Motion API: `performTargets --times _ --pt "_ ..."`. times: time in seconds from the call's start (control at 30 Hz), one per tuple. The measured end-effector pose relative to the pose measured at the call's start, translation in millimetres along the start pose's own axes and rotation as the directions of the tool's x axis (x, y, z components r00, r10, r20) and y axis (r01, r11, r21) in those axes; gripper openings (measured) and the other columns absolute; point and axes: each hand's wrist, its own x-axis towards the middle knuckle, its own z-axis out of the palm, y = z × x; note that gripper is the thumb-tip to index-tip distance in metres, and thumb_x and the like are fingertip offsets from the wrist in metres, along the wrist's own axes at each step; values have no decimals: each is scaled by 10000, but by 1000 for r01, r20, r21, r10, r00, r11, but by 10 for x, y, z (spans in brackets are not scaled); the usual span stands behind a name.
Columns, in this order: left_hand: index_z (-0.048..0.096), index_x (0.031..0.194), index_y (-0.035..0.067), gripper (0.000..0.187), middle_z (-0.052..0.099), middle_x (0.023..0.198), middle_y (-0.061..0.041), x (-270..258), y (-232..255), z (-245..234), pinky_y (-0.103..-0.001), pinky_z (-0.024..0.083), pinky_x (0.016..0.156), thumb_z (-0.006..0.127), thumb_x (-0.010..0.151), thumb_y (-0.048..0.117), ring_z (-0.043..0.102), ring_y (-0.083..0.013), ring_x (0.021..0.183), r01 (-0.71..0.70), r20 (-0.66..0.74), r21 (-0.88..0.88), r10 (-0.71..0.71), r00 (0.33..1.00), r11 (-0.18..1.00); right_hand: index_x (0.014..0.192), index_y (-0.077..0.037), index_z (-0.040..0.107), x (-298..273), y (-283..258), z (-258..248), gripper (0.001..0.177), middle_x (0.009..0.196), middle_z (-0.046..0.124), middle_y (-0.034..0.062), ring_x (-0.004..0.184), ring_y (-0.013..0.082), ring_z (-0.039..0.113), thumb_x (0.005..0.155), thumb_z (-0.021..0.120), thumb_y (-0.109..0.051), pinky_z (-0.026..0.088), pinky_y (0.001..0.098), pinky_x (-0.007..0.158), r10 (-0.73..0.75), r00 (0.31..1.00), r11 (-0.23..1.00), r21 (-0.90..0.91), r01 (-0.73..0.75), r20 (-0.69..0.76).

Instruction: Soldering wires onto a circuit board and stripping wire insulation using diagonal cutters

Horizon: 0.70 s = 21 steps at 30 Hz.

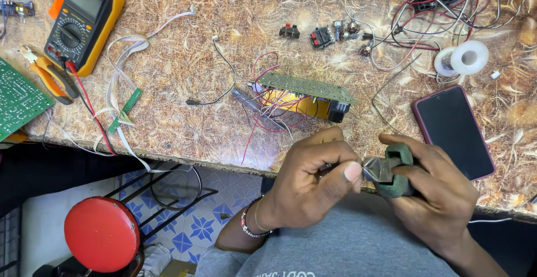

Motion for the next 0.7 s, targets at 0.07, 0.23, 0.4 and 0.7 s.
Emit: performTargets --times 0.07,0.23,0.4,0.7 --pt "565 817 143 421 466 790 -2 10 18 7 -314 372 707 422 1069 447 457 -153 730 -32 -29 -11 31 999 999 769 68 644 42 -33 -11 158 1243 666 385 1056 402 730 855 724 -38 570 425 922 -21 999 1000 -17 22 32" --pt "579 838 125 391 472 799 -23 12 11 15 -324 372 681 441 1073 406 462 -167 701 -53 -19 -16 53 998 998 717 95 567 64 -57 -16 208 1299 609 435 1002 428 748 889 647 10 595 419 880 -44 998 999 -5 44 35" --pt "580 876 98 365 437 790 -38 23 30 19 -347 348 659 437 1073 370 443 -191 700 -75 -26 65 77 997 995 752 96 608 34 -39 -56 192 1241 656 430 1017 418 741 896 669 -15 562 419 875 -52 998 994 -90 56 41" --pt "463 798 154 385 440 806 15 84 -216 305 -284 346 742 525 1054 435 408 -115 767 2 -36 -597 -29 999 803 781 24 679 -90 68 120 143 1044 723 191 870 242 727 817 761 -88 557 296 789 149 983 973 159 -165 103"
